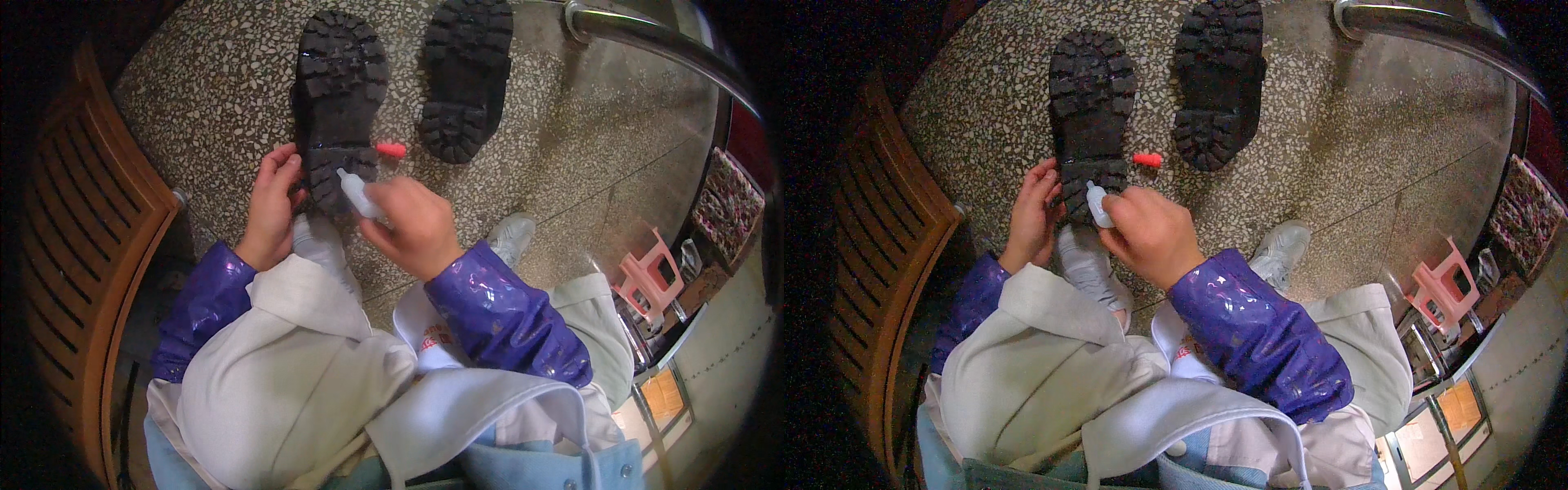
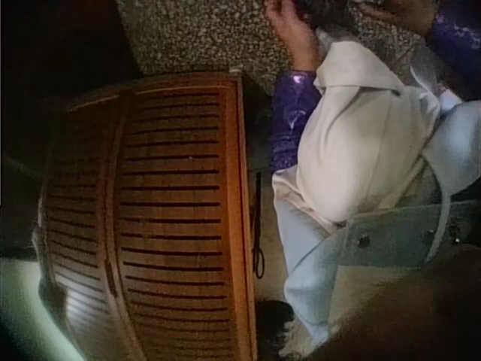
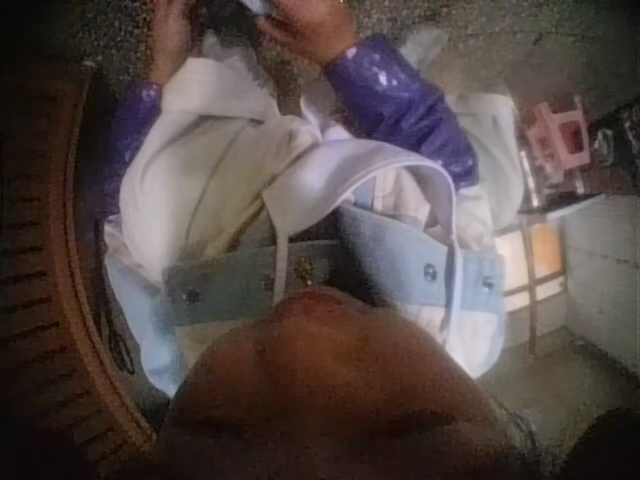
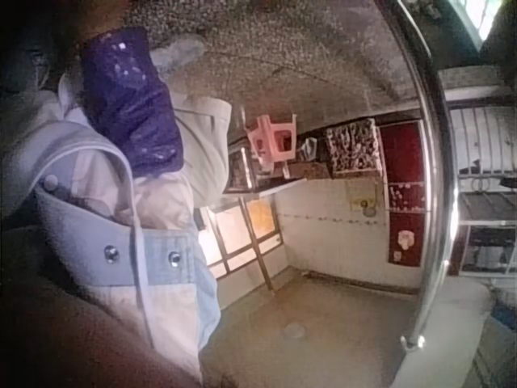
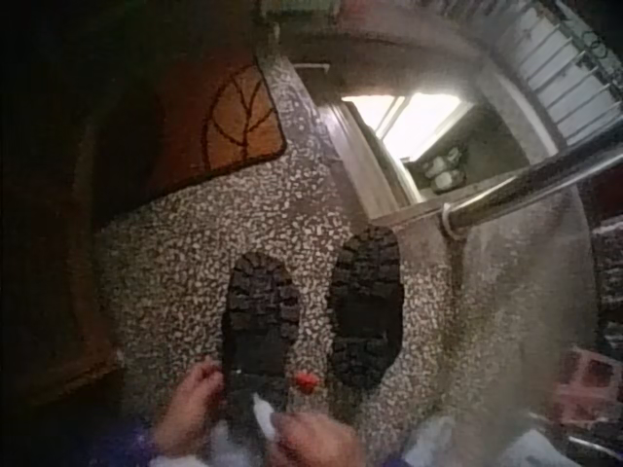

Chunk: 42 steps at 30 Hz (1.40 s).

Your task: The person applies glue from a small white bottle to the sole of a black shoe, spreading it across the tread pattern. They rotate the shoe to cover different areas and continue applying glue to the second shoe.

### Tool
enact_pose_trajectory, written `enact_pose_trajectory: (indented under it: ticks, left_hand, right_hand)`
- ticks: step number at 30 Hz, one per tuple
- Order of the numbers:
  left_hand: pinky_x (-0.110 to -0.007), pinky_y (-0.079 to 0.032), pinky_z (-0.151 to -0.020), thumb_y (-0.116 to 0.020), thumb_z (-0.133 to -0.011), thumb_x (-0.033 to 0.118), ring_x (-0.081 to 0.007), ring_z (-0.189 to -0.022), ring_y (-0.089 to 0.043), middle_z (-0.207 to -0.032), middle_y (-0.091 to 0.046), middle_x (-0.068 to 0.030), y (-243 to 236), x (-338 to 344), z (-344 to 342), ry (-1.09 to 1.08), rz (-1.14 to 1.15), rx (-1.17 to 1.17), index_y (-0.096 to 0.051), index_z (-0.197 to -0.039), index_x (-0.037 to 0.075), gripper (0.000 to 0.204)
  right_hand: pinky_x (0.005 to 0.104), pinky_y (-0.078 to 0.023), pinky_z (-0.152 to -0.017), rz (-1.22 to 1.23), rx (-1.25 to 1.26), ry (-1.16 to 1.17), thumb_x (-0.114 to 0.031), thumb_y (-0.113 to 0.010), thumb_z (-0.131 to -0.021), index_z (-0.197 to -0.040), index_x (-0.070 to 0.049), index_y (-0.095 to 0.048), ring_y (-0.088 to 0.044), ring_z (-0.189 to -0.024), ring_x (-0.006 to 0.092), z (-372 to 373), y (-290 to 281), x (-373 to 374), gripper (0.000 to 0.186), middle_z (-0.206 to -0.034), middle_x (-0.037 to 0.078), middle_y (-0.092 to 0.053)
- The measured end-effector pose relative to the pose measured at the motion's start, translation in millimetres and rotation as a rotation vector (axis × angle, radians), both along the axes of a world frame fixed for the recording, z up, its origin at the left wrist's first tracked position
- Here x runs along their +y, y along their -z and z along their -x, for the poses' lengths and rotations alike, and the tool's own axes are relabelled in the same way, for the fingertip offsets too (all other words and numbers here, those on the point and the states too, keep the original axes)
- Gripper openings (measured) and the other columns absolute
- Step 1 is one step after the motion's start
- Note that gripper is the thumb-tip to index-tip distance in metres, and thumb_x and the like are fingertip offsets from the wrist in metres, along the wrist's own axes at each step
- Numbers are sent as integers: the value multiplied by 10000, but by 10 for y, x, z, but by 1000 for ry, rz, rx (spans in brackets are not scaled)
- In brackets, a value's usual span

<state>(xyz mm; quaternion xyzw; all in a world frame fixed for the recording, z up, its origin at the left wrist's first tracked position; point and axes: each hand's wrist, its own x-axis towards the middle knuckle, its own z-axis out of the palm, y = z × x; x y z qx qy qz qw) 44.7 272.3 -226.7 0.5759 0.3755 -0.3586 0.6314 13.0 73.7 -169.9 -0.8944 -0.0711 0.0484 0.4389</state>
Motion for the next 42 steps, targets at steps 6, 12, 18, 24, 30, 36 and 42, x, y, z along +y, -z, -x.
enact_pose_trajectory:
  ticks: [6,12,18,24,30,36,42]
  left_hand:
    - [-223,-381,-710,-543,-922,301,-58,-896,-464,-1033,-528,78,60,9,36,-24,15,15,-515,-1223,175,328]
    - [-194,-361,-667,-544,-925,267,-34,-799,-478,-923,-547,89,44,-20,29,-54,10,21,-526,-1202,174,294]
    - [-249,-387,-777,-530,-938,269,-90,-932,-483,-1014,-536,25,86,10,48,-65,76,20,-491,-1212,114,317]
    - [-198,-385,-649,-513,-953,234,-34,-734,-465,-859,-528,75,9,-67,3,-143,83,7,-528,-1176,132,245]
    - [-266,-396,-799,-521,-947,262,-96,-931,-509,-1029,-559,5,62,-35,35,-87,95,13,-486,-1217,85,325]
    - [-277,-394,-821,-521,-945,234,-106,-949,-510,-1062,-551,-10,-5,-87,2,-46,39,-13,-474,-1237,74,336]
    - [-272,-387,-821,-529,-941,234,-109,-946,-504,-1065,-549,-9,78,-49,34,-63,66,-22,-477,-1229,72,334]
  right_hand:
    - [385,-451,-539,107,18,-28,-153,-731,-625,-836,-87,-527,-547,-661,278,12,-34,-37,300,-725,72,-490]
    - [388,-443,-535,83,-24,-50,-157,-730,-621,-807,-86,-520,-542,-658,275,-39,-27,-46,289,-714,71,-485]
    - [389,-444,-542,39,-35,-44,-147,-723,-631,-815,-87,-522,-541,-661,276,-85,-40,-33,279,-720,71,-489]
    - [387,-447,-551,-20,-14,-8,-134,-719,-649,-841,-89,-538,-553,-672,281,-133,8,-3,268,-729,79,-501]
    - [359,-481,-562,-132,89,146,-140,-713,-710,-852,-54,-575,-600,-649,285,-189,80,49,216,-731,111,-578]
    - [316,-480,-530,-230,372,396,-141,-700,-731,-823,-45,-596,-607,-574,256,-215,103,-14,169,-669,130,-586]
    - [326,-477,-549,-134,266,277,-137,-705,-711,-834,-49,-591,-594,-606,261,-143,114,-127,189,-714,106,-585]
